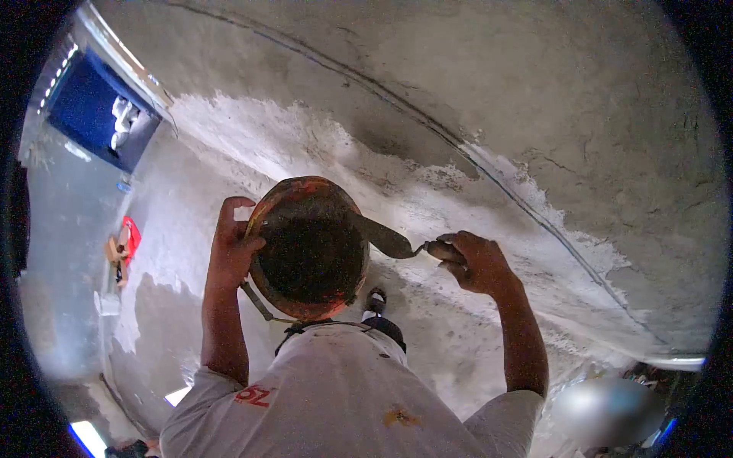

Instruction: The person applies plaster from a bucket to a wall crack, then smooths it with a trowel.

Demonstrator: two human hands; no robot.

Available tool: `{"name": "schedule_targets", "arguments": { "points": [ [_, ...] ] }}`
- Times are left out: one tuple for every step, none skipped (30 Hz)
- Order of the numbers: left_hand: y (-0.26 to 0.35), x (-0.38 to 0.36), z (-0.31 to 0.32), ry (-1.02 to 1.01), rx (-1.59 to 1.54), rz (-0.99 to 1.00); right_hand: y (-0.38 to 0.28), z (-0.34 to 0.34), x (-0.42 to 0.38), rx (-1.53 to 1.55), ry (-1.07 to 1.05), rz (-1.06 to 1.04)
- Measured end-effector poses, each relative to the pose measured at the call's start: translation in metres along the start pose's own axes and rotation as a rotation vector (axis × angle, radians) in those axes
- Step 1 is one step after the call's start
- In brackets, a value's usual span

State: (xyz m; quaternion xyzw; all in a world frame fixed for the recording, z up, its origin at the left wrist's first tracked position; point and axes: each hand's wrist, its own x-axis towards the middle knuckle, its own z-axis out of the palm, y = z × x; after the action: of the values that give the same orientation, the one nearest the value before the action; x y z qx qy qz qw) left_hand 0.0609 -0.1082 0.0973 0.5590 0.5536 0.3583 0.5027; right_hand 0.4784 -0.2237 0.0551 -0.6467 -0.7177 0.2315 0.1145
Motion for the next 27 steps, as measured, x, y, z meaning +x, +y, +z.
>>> {"name": "schedule_targets", "arguments": {
  "points": [
    [-0.002,0.000,0.000,0.013,-0.019,-0.007,-0.001,-0.009,0.005,-0.065,0.000,-0.092],
    [-0.004,0.001,0.001,-0.008,-0.021,0.008,-0.001,-0.016,0.011,-0.126,-0.001,-0.185],
    [-0.005,0.000,0.001,-0.032,-0.018,0.023,0.005,-0.019,0.018,-0.175,-0.026,-0.264],
    [-0.004,0.000,0.000,-0.022,-0.027,0.019,0.002,-0.023,0.026,-0.182,-0.035,-0.272],
    [-0.001,-0.001,-0.001,-0.037,0.052,0.012,-0.002,-0.028,0.033,-0.280,-0.134,-0.256],
    [0.000,-0.002,-0.002,-0.054,0.134,0.004,-0.007,-0.033,0.039,-0.376,-0.234,-0.238],
    [0.000,-0.001,-0.001,-0.050,0.131,-0.002,-0.022,-0.040,0.046,-0.438,-0.294,-0.216],
    [-0.001,-0.001,0.001,-0.058,0.109,0.025,-0.035,-0.044,0.053,-0.438,-0.300,-0.219],
    [-0.002,-0.002,0.002,-0.067,0.088,0.048,-0.047,-0.047,0.061,-0.410,-0.389,-0.193],
    [-0.002,-0.002,0.002,-0.065,0.089,0.038,-0.055,-0.046,0.066,-0.379,-0.480,-0.165],
    [0.000,-0.001,0.001,-0.068,0.105,0.038,-0.057,-0.044,0.071,-0.329,-0.509,-0.200],
    [0.001,0.001,0.000,-0.071,0.122,0.040,-0.063,-0.044,0.074,-0.325,-0.515,-0.203],
    [-0.004,0.005,-0.001,-0.070,0.125,0.031,-0.069,-0.044,0.077,-0.278,-0.554,-0.190],
    [-0.012,0.008,-0.002,-0.059,0.134,0.079,-0.072,-0.042,0.076,-0.228,-0.596,-0.175],
    [-0.017,0.011,-0.003,-0.048,0.143,0.130,-0.064,-0.032,0.078,-0.220,-0.604,-0.178],
    [-0.016,0.013,-0.004,-0.048,0.150,0.125,-0.047,-0.016,0.081,-0.127,-0.628,-0.173],
    [-0.013,0.014,-0.004,-0.056,0.186,0.108,-0.036,-0.003,0.082,-0.031,-0.654,-0.165],
    [-0.012,0.013,-0.005,-0.065,0.221,0.091,-0.029,0.006,0.081,-0.019,-0.660,-0.165],
    [-0.014,0.015,-0.006,-0.068,0.228,0.089,-0.025,0.012,0.081,0.127,-0.763,-0.051],
    [-0.018,0.016,-0.007,-0.084,0.205,0.066,-0.018,0.019,0.079,0.273,-0.867,0.066],
    [-0.021,0.017,-0.008,-0.101,0.182,0.045,0.001,0.037,0.070,0.485,-0.857,0.074],
    [-0.022,0.019,-0.009,-0.099,0.185,0.052,0.014,0.051,0.062,0.556,-0.847,0.099],
    [-0.024,0.020,-0.012,-0.098,0.191,0.035,0.040,0.075,0.052,0.767,-0.881,0.213],
    [-0.025,0.018,-0.014,-0.097,0.195,0.014,0.062,0.099,0.038,0.978,-0.912,0.330],
    [-0.025,0.018,-0.016,-0.088,0.195,0.021,0.068,0.114,0.021,1.141,-0.811,0.426],
    [-0.023,0.019,-0.018,-0.095,0.191,0.003,0.069,0.126,0.003,1.303,-0.703,0.518],
    [-0.023,0.018,-0.019,-0.104,0.187,-0.017,0.058,0.134,-0.013,1.335,-0.616,0.599]
  ]
}}
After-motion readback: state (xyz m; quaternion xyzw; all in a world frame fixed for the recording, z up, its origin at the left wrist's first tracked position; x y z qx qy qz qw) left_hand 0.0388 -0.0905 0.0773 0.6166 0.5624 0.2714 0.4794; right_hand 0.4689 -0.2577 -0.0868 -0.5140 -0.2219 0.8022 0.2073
